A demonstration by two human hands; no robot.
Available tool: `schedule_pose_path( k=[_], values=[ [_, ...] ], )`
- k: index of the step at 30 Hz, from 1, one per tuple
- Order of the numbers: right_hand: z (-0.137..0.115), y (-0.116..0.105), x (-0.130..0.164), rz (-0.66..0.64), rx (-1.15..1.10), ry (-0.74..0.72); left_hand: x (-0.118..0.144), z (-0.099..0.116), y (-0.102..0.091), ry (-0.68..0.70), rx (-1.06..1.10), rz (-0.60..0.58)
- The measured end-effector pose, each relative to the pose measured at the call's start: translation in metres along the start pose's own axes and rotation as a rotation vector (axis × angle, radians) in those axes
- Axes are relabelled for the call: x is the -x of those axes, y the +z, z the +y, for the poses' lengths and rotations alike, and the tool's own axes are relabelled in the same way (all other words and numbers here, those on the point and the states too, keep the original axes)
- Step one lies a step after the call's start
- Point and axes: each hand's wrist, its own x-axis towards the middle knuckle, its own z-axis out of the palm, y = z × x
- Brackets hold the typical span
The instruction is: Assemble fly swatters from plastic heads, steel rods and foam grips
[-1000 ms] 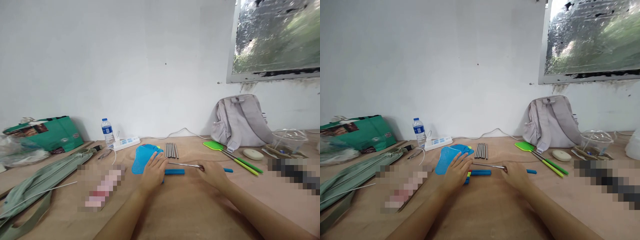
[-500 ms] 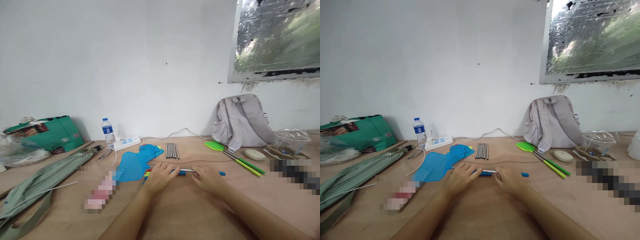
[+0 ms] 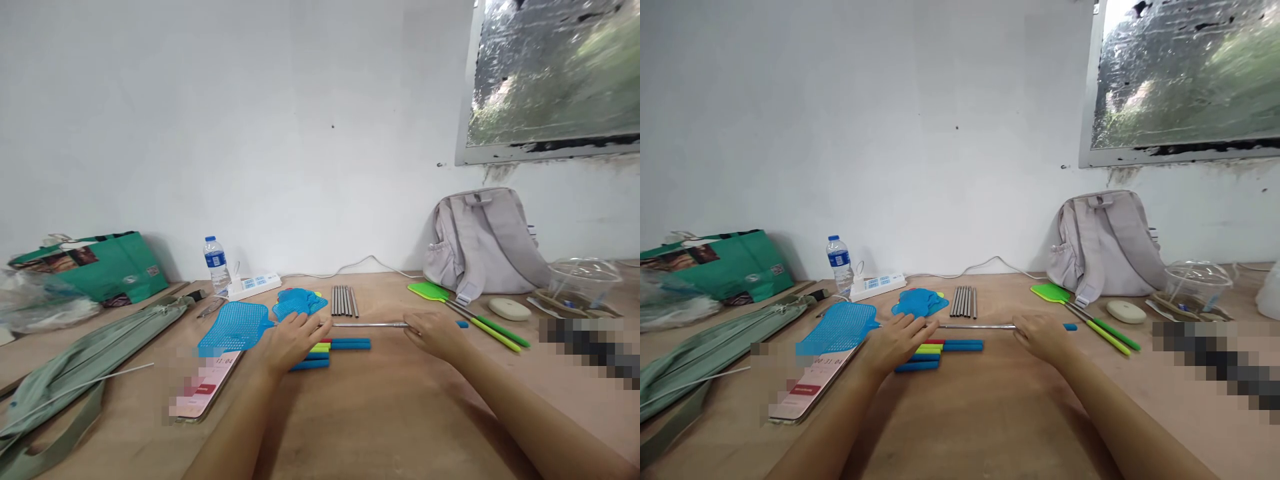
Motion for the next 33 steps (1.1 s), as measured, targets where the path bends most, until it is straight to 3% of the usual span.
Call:
schedule_pose_path(
  k=[5, 11, 19, 24, 33],
  values=[
    [0.023, 0.001, 0.01, 0.007, 0.067, 0.051, 0.017, -0.015, 0.011, -0.049, -0.004, 0.033],
    [0.048, -0.004, 0.021, -0.033, 0.119, 0.116, 0.026, -0.028, 0.008, -0.104, 0.046, 0.078],
    [0.088, 0.001, 0.046, 0.044, 0.194, 0.104, 0.035, -0.038, 0.007, -0.137, 0.011, 0.061],
    [0.1, -0.001, 0.054, 0.098, 0.235, 0.08, 0.04, -0.043, 0.007, -0.145, 0.028, 0.082],
    [0.104, -0.006, 0.061, 0.083, 0.203, 0.141, 0.048, -0.047, 0.008, -0.211, 0.066, 0.098]
  ],
)
